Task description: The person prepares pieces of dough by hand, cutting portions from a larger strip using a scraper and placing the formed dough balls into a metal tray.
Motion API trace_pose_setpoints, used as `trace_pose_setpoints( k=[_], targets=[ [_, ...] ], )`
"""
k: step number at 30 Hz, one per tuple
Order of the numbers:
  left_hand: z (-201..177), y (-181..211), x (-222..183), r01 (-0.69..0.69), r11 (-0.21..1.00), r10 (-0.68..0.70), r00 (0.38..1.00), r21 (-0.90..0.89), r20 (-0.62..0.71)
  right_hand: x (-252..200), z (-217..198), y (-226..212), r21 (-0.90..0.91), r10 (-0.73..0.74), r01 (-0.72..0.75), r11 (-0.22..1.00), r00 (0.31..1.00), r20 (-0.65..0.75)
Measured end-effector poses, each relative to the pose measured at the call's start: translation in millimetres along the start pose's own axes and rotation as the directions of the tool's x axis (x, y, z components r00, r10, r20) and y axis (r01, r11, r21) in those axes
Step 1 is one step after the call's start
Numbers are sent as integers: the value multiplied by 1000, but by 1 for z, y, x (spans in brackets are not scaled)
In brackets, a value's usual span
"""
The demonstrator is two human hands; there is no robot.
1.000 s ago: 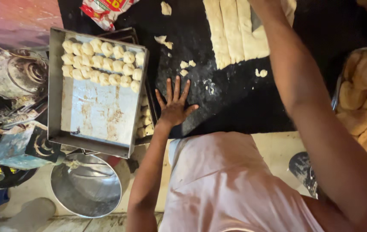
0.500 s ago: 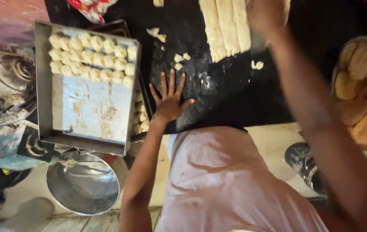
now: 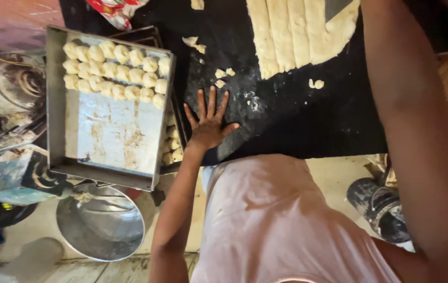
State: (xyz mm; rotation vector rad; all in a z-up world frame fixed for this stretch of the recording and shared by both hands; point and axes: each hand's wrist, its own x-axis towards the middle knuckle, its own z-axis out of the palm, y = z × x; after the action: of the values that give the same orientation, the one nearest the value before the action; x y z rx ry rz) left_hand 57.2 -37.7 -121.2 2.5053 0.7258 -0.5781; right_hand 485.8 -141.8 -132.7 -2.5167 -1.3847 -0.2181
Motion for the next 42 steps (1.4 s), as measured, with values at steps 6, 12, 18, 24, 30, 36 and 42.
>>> trace_pose_setpoints(
  k=[6, 12, 18, 24, 30, 36, 42],
  targets=[
    [7, -1, -4, 4, 1000, -5, 998, -3, -61, -37, -19, -1, -137, -103, 88, 987, 988, -111],
    [9, 1, -2, -6, 1000, 8, 995, 17, -96, -50, -29, 16, -97, -47, 36, 995, 993, -108],
    [-3, 5, 0, 16, 1000, -16, 999, 9, 47, -34, -28, 30, -26, 0, -1, 1000, 998, -65],
    [-4, 6, -1, 59, 997, -65, 989, 46, 132, -3, -30, 40, -11, -57, 57, 998, 994, -89],
    [15, 0, 1, -1, 999, 5, 996, 42, -92, -20, -21, 26, -59, -71, 65, 996, 992, -106],
    [20, 0, 1, -9, 996, 25, 982, 85, -187, -43, -25, 53, -68, -35, 28, 997, 995, -93],
    [20, 6, -10, 6, 993, 19, 974, 114, -224, -37, -3, -35, 68, -27, 25, 997, 999, 26]
  ],
)
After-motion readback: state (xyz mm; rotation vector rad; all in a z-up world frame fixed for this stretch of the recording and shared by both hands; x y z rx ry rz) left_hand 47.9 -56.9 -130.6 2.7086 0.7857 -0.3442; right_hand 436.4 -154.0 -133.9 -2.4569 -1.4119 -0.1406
